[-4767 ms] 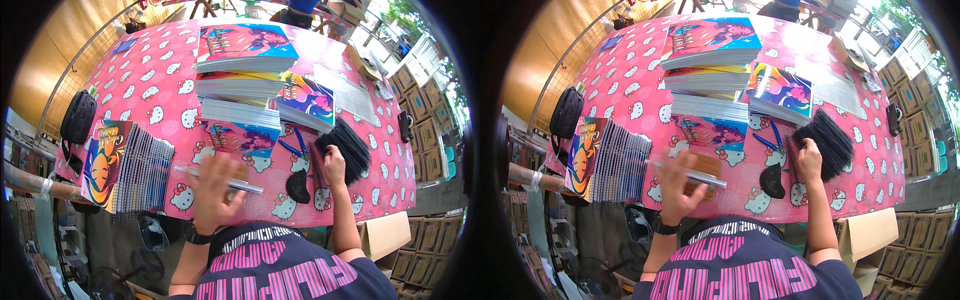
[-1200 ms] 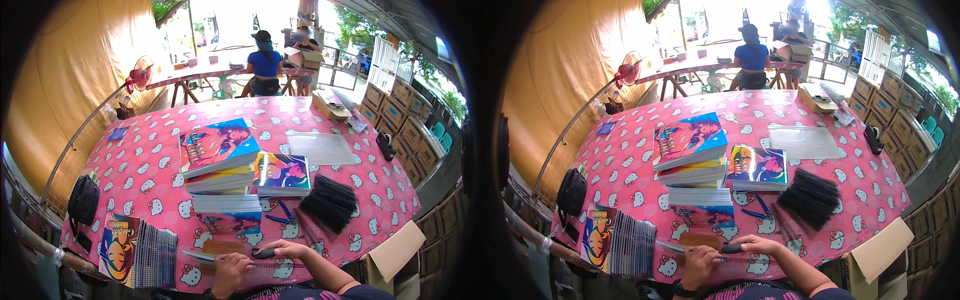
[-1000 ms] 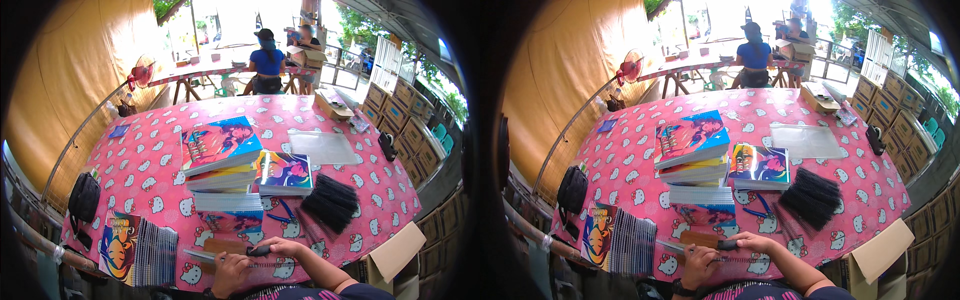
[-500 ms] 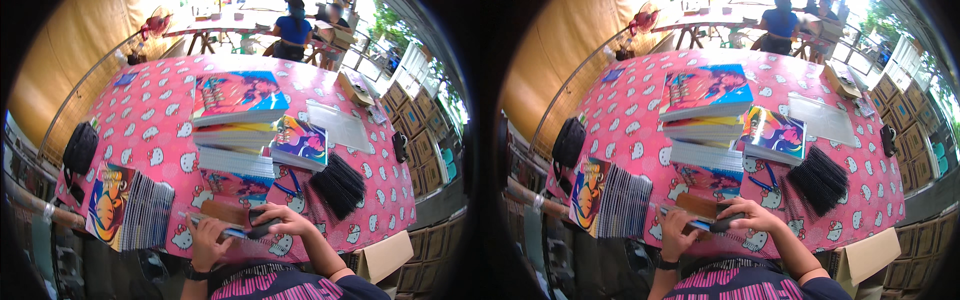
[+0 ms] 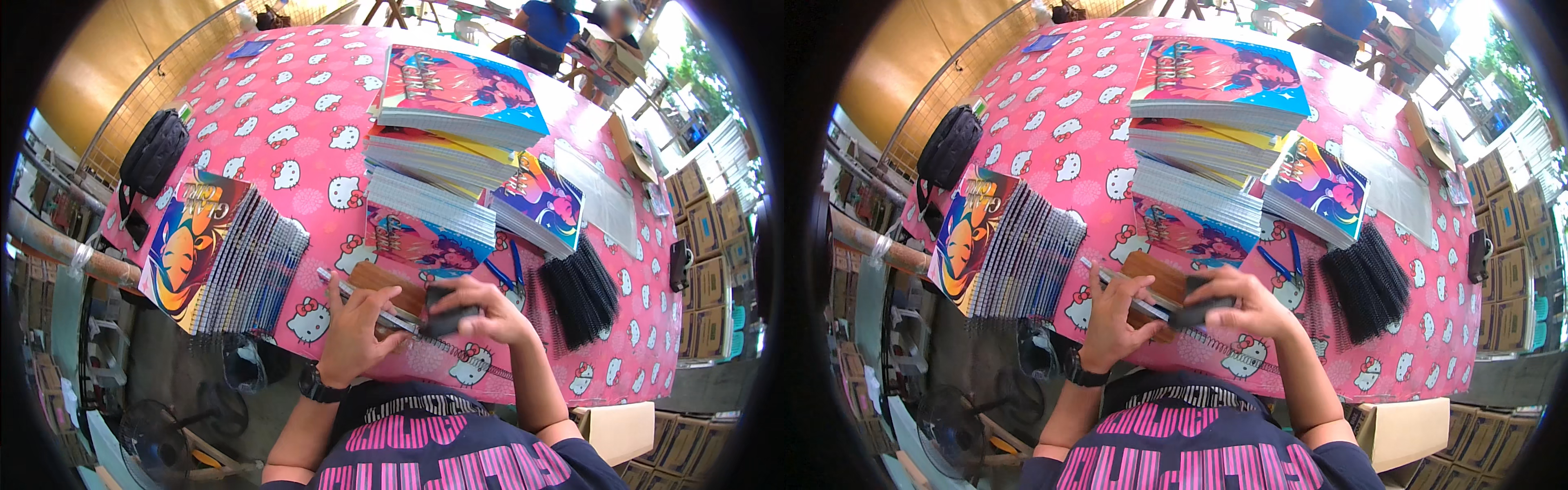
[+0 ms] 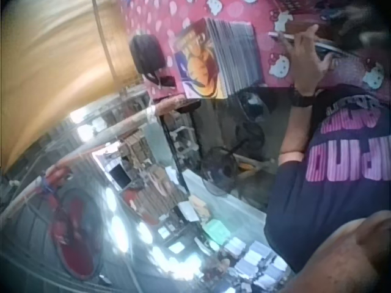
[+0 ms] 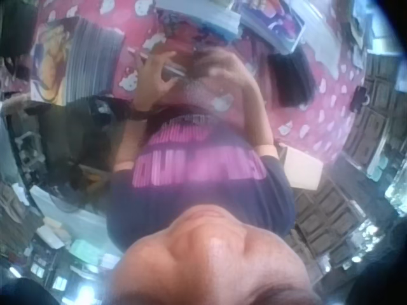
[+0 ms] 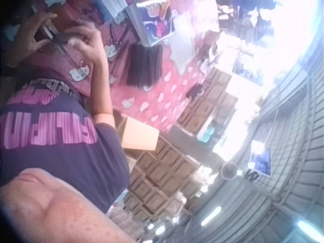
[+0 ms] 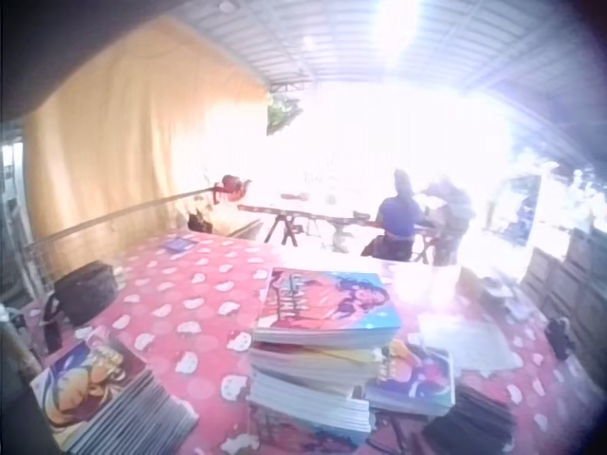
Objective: The person inserts a spiral coil into the punched holes of a notebook by hand, trims the excess coil with a pair of pliers, and places the bound notebook onto a stack.
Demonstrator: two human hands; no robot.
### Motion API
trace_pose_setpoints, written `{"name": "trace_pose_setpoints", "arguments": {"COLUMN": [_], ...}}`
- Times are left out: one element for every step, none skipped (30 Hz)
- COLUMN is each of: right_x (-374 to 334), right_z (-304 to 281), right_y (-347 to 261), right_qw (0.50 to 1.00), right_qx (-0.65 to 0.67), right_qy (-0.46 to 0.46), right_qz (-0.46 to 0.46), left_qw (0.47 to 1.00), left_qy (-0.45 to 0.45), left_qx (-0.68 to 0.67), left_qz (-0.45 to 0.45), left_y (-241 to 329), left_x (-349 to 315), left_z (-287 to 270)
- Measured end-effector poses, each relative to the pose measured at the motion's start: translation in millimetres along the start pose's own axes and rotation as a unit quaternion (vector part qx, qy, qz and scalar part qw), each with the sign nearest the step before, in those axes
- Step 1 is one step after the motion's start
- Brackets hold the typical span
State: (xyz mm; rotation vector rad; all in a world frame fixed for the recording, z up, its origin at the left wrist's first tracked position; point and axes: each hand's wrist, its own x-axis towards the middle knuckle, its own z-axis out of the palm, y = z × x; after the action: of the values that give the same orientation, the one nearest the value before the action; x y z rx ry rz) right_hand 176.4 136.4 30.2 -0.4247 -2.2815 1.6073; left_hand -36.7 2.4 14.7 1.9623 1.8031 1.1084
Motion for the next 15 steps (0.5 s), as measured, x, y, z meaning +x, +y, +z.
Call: {"name": "trace_pose_setpoints", "arguments": {"right_x": [-1.0,1.4,1.8,4.0,5.1,-2.7,-2.9,-5.4,-6.2,-6.8,-5.0,-7.3,-4.0,-2.8,-2.3], "right_z": [2.7,9.5,10.0,7.6,5.4,5.3,6.1,10.7,13.8,16.6,17.7,17.8,16.6,16.4,17.0], "right_y": [-5.8,-8.7,-3.7,4.3,10.4,12.7,7.0,-3.7,-8.6,-3.3,10.1,15.1,14.1,9.6,1.3], "right_qw": [0.994,0.993,0.999,0.995,0.98,0.983,0.996,0.998,0.99,0.998,0.996,0.989,0.979,0.994,0.995], "right_qx": [0.068,0.079,0.045,0.005,-0.034,-0.055,0.0,0.061,0.122,0.054,-0.015,-0.039,-0.066,0.014,0.095], "right_qy": [-0.008,-0.014,0.0,0.014,0.029,0.036,0.016,-0.002,-0.02,0.002,0.038,0.056,0.066,0.051,0.034], "right_qz": [-0.086,-0.084,0.01,0.102,0.193,0.17,0.087,0.01,-0.068,-0.026,0.077,0.13,0.179,0.092,0.006], "left_qw": [1.0,1.0,1.0,1.0,1.0,1.0,1.0,1.0,1.0,1.0,1.0,1.0,1.0,1.0,1.0], "left_qy": [-0.003,-0.003,-0.003,0.001,-0.001,-0.003,0.0,0.0,0.001,-0.003,-0.003,-0.004,0.003,0.001,-0.002], "left_qx": [0.001,0.0,-0.001,-0.003,0.003,0.009,0.016,0.009,0.002,-0.003,0.002,0.007,0.014,0.015,0.016], "left_qz": [0.003,0.003,0.004,0.008,0.008,0.008,0.002,-0.001,-0.004,0.0,0.0,0.001,-0.003,0.001,0.004], "left_y": [-0.1,0.3,1.2,2.4,2.9,3.1,1.9,0.2,-1.7,-1.4,0.2,2.5,2.9,1.2,-1.9], "left_x": [0.0,0.3,0.7,2.9,3.2,2.4,0.6,-1.3,-1.1,-0.1,0.0,-1.8,-2.6,-2.4,-2.2], "left_z": [0.5,0.5,-0.1,-0.6,-0.8,-1.1,0.4,2.7,5.0,4.6,3.2,2.0,1.3,1.6,2.7]}}
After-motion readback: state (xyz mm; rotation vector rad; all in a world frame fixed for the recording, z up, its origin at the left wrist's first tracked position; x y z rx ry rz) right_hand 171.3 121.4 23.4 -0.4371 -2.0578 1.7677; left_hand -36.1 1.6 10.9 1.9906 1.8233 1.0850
